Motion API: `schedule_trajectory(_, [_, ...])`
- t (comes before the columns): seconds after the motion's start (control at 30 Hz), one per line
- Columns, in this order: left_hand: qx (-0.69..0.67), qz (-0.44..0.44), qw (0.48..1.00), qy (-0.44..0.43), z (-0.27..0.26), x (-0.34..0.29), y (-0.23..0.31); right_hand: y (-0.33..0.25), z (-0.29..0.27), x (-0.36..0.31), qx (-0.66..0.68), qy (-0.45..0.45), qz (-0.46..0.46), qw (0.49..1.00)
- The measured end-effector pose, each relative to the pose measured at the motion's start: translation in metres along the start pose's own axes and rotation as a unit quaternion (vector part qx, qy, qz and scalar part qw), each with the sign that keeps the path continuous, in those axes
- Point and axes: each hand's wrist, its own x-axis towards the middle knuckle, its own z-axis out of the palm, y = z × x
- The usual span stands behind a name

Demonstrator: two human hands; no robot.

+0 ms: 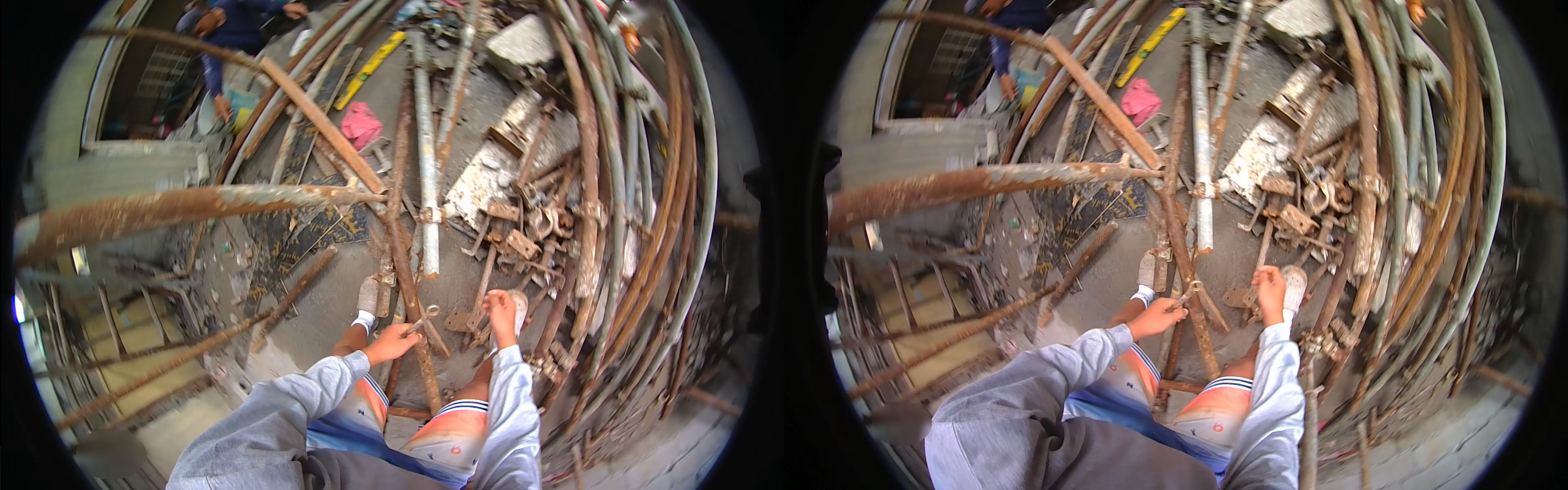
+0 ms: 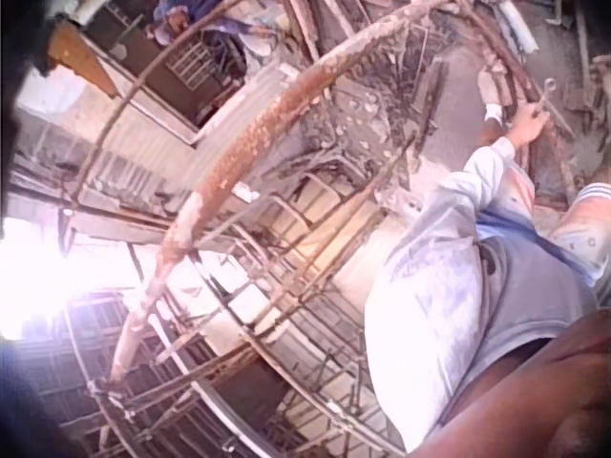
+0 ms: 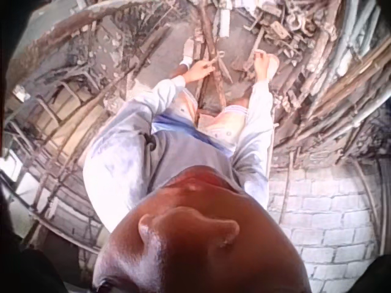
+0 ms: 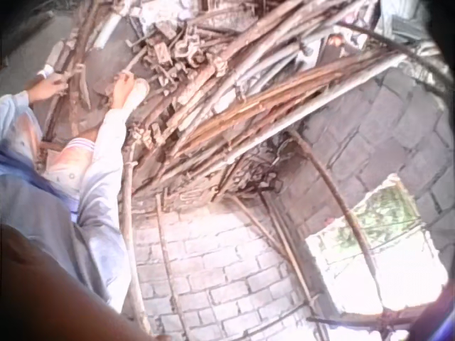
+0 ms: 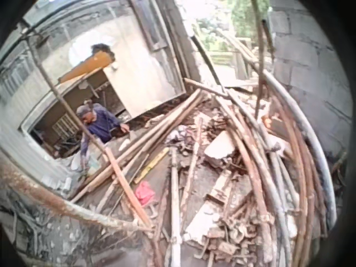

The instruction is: The person uses a wrench to loosen and remove nuts from metal scaffolding poles. They repeatedly reposition the poles and wrench to access fasteners, then set the loosened components aside on the floor.

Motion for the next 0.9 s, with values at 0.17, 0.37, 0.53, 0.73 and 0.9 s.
schedule_trajectory(0.17, [-0.019,-0.104,0.988,0.112,-0.056,-0.074,0.081,-0.079,0.055,-0.014,-0.143,-0.213,0.024,0.966])
schedule_trajectory(0.37, [-0.172,-0.058,0.939,0.294,0.006,-0.083,-0.027,-0.172,0.081,-0.034,-0.278,-0.359,-0.001,0.891])
schedule_trajectory(0.53, [-0.346,-0.072,0.911,0.211,0.065,-0.056,-0.058,-0.153,0.133,-0.049,-0.418,-0.443,0.022,0.793])
schedule_trajectory(0.73, [-0.441,-0.034,0.852,0.281,0.008,-0.046,-0.171,-0.015,0.296,-0.080,-0.458,-0.465,0.023,0.757])
schedule_trajectory(0.9, [-0.489,-0.148,0.741,0.435,-0.079,-0.072,-0.338,0.139,0.438,-0.081,-0.450,-0.472,0.012,0.758])
